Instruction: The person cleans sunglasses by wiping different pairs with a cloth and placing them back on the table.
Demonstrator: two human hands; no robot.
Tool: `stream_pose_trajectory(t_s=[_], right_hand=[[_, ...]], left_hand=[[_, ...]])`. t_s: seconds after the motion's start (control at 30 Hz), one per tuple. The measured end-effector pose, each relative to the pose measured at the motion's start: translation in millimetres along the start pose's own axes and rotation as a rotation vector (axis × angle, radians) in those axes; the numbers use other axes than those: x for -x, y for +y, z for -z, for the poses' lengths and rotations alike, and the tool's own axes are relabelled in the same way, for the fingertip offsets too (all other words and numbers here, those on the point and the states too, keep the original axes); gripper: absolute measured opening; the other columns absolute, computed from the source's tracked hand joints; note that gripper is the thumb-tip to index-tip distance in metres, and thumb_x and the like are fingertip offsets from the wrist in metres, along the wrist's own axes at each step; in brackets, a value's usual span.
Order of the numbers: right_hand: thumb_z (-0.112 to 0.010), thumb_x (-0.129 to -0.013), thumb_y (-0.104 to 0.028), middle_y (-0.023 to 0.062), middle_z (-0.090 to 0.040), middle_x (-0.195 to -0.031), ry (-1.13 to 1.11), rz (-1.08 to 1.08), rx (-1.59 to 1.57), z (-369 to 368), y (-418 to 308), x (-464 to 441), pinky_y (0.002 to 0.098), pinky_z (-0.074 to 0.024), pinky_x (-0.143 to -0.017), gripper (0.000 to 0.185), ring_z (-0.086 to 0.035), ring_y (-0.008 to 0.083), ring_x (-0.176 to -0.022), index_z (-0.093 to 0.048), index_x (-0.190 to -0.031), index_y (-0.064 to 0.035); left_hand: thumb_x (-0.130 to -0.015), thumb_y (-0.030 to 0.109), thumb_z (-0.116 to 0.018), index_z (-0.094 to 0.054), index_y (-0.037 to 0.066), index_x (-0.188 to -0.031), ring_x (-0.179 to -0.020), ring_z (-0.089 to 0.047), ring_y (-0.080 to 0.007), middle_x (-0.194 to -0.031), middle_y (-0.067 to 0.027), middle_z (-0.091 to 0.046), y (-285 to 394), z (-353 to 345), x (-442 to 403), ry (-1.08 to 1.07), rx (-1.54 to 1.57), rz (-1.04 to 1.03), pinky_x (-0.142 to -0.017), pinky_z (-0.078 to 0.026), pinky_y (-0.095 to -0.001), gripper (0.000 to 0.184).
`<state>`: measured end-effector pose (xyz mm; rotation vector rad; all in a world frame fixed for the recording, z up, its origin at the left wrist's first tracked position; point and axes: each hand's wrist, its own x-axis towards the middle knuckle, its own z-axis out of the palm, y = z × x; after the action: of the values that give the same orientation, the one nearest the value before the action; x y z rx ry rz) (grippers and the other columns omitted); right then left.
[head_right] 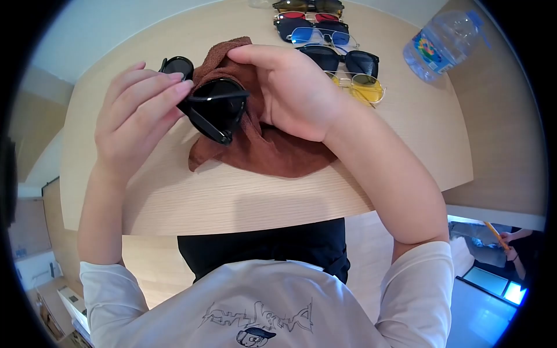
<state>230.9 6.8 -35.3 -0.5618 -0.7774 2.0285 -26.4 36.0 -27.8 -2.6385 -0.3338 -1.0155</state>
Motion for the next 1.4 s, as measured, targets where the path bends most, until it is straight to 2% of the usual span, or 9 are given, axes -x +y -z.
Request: stream_pose_trajectory(t_s=[0.23,0.43,0.5,0.57,0.63,0.87,1.23,1.33,1.4], right_hand=[[-0.047,-0.104,-0.02,0.0167,-0.067,-0.124,0.121,-0.085,-0.013,-10.9,-0.5,4.2,0.0392,-0.0498,-0.104,0.033,-0.066,0.026,-0.11,-0.06,-0.122,0.0045],[-0.048,-0.104,-0.019,0.0159,-0.066,-0.125,-0.054,-0.209,-0.201,-13.7,2.9,14.0,0.0392,-0.0495,-0.105,0.034,-0.064,0.0253,-0.115,-0.058,-0.126,0.0046],[-0.049,-0.103,-0.019,0.0145,-0.067,-0.122,0.027,-0.113,-0.138,-22.4,6.6,13.9,0.0386,-0.0488,-0.104,0.031,-0.063,0.0238,-0.113,-0.06,-0.122,0.0031],[-0.05,-0.103,-0.019,0.0137,-0.067,-0.121,0.071,-0.12,-0.139,-10.8,16.9,5.9,0.0382,-0.0486,-0.103,0.03,-0.063,0.023,-0.112,-0.061,-0.12,0.0022],[-0.05,-0.103,-0.02,0.013,-0.067,-0.12,0.115,-0.126,-0.136,-8.8,19.6,2.6,0.0379,-0.0484,-0.102,0.028,-0.062,0.0222,-0.111,-0.061,-0.118,0.0013],[-0.049,-0.102,-0.022,0.0139,-0.067,-0.119,0.199,-0.046,-0.125,-12.3,17.5,4.4,0.0387,-0.0498,-0.1,0.029,-0.063,0.0227,-0.109,-0.061,-0.117,0.0001],[-0.05,-0.1,-0.023,0.0155,-0.067,-0.118,0.297,-0.225,0.008,-14.6,18.2,9.4,0.0374,-0.0526,-0.097,0.033,-0.066,0.0243,-0.105,-0.062,-0.119,0.0002],[-0.053,-0.095,-0.025,0.0147,-0.068,-0.109,-0.388,-0.322,0.812,-26.4,27.8,15.6,0.0366,-0.0514,-0.092,0.032,-0.064,0.0242,-0.103,-0.067,-0.111,-0.0015],[-0.052,-0.093,-0.025,0.0148,-0.068,-0.107,-0.648,-0.406,0.832,-45.9,34.5,22.5,0.0375,-0.0496,-0.092,0.033,-0.063,0.0255,-0.104,-0.069,-0.109,-0.0011]], left_hand=[[-0.067,-0.013,-0.076,-0.068,0.004,-0.124,-0.101,-0.067,-0.0295,-0.111,-0.0111,-0.07,-2.5,-4.8,-1.0,0.023,0.112,0.139,-0.087,-0.056,-0.0344,0.06],[-0.073,-0.011,-0.075,-0.067,0.009,-0.125,-0.1,-0.068,-0.0255,-0.11,-0.008,-0.07,-20.7,-14.5,22.8,-0.144,0.186,0.473,-0.084,-0.056,-0.0356,0.057],[-0.078,-0.012,-0.071,-0.066,0.007,-0.126,-0.105,-0.068,-0.0226,-0.113,-0.0071,-0.07,-6.8,-12.6,14.1,-0.088,0.525,0.692,-0.09,-0.055,-0.0329,0.052],[-0.084,-0.012,-0.064,-0.064,0.004,-0.129,-0.111,-0.066,-0.02,-0.119,-0.007,-0.069,-3.8,-21.4,17.7,-0.09,0.563,0.627,-0.097,-0.052,-0.0329,0.048],[-0.089,-0.011,-0.059,-0.063,0.002,-0.129,-0.113,-0.065,-0.0191,-0.124,-0.0079,-0.068,7.7,-23.5,15.8,-0.098,0.906,0.942,-0.101,-0.05,-0.0348,0.042],[-0.098,0.004,-0.057,-0.058,0.004,-0.136,-0.113,-0.061,-0.0114,-0.125,-0.0038,-0.066,-6.9,-19.1,23.7,-0.049,1.422,1.274,-0.093,-0.051,-0.0282,0.038],[-0.099,0.014,-0.065,-0.06,0.002,-0.127,-0.1,-0.068,-0.0145,-0.115,-0.0066,-0.068,-49.0,-19.5,36.0,0.099,1.195,1.339,-0.088,-0.056,-0.0315,0.031],[-0.098,0.012,-0.065,-0.064,0.004,-0.125,-0.093,-0.068,-0.0124,-0.111,-0.0052,-0.07,-63.7,-22.1,39.5,0.112,1.134,1.267,-0.082,-0.058,-0.0284,0.029],[-0.097,0.011,-0.064,-0.063,0.003,-0.125,-0.092,-0.068,-0.0124,-0.11,-0.005,-0.07,-60.1,-21.9,18.6,-0.004,1.149,1.232,-0.081,-0.058,-0.0278,0.029]])
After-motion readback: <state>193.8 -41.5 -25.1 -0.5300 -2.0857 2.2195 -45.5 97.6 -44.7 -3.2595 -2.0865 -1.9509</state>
